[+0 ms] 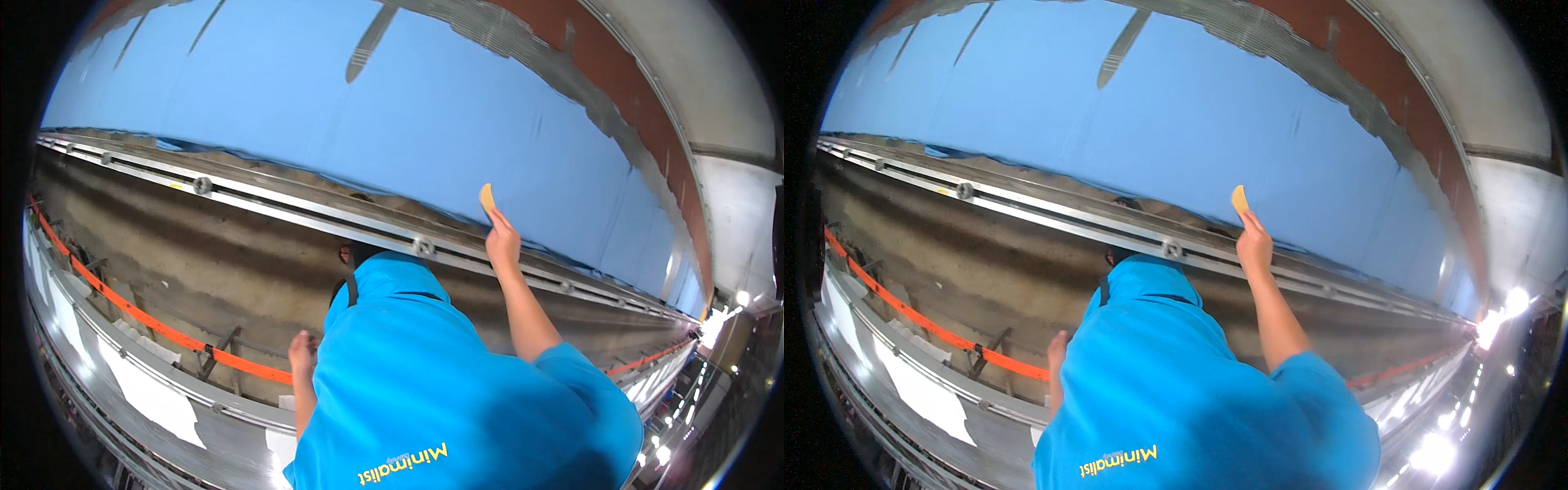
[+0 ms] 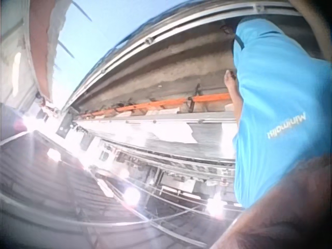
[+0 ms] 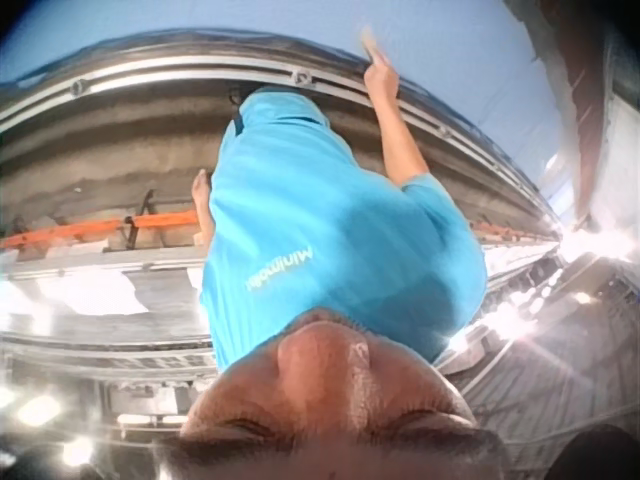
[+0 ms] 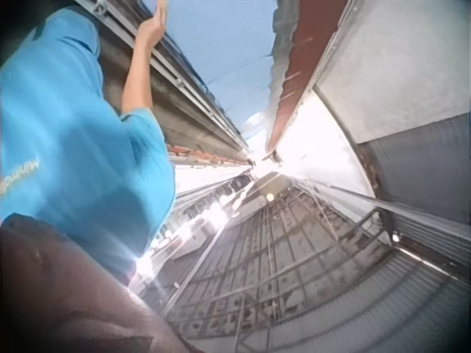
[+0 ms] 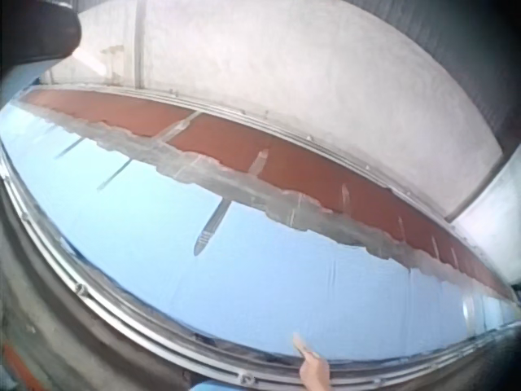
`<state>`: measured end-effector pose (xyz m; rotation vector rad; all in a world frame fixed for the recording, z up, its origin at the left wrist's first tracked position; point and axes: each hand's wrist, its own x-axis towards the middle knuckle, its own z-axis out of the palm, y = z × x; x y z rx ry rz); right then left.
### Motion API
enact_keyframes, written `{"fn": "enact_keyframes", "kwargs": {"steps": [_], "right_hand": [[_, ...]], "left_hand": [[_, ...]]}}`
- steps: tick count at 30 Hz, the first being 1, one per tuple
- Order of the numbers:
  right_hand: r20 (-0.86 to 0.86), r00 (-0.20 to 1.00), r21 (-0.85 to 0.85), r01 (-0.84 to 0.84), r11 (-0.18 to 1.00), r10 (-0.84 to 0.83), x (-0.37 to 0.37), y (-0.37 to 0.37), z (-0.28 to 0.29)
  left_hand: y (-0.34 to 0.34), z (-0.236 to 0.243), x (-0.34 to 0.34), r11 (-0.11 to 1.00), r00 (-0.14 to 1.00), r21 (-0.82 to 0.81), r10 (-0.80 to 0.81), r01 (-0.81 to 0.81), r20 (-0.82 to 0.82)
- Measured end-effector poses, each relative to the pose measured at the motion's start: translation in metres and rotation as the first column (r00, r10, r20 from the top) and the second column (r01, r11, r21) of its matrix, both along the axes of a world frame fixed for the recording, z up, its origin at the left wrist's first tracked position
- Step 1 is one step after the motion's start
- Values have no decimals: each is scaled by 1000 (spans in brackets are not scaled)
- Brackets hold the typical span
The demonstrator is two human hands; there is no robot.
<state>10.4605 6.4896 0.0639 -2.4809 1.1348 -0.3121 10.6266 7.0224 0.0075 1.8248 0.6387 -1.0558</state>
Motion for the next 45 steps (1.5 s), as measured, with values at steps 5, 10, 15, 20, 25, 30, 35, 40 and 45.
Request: {"fn": "enact_keyframes", "kwargs": {"steps": [5, 10, 15, 20, 25, 30, 35, 40, 45], "right_hand": [[186, 981, 92, -67, 993, 49, 91, 30, 31], [280, 905, 32, -342, 939, 320, 155, 39, 28], [234, 888, 102, -428, 898, 396, 181, 51, 16], [298, 884, 102, -405, 908, 361, 209, 64, 32], [295, 883, 88, -405, 910, 365, 237, 71, 32], [267, 857, 67, -473, 878, 441, 258, 67, 17], [321, 897, -23, -314, 949, 304, 277, 15, 31], [123, 939, 65, -330, 942, 320, 289, -31, 13], [331, 943, -14, -30, 999, 33, 286, -107, 40]], "left_hand": [[11, -9, 6, 993, 992, 99, -50, 62, -119], [3, 9, 53, 991, 999, 129, -41, 42, -15], [-11, 25, 102, 993, 993, -8, 115, -115, 9], [-31, 28, 125, 982, 998, -178, 58, -58, -3], [-30, 22, 127, 991, 999, -130, 22, -27, -39], [-12, 24, 125, 998, 994, -35, -61, 58, -89], [-23, 35, 123, 1000, 998, -3, -15, 15, -65], [-33, 49, 123, 994, 991, 5, -109, 110, -84], [-40, 48, 120, 1000, 998, -9, -22, 21, -61]]}}
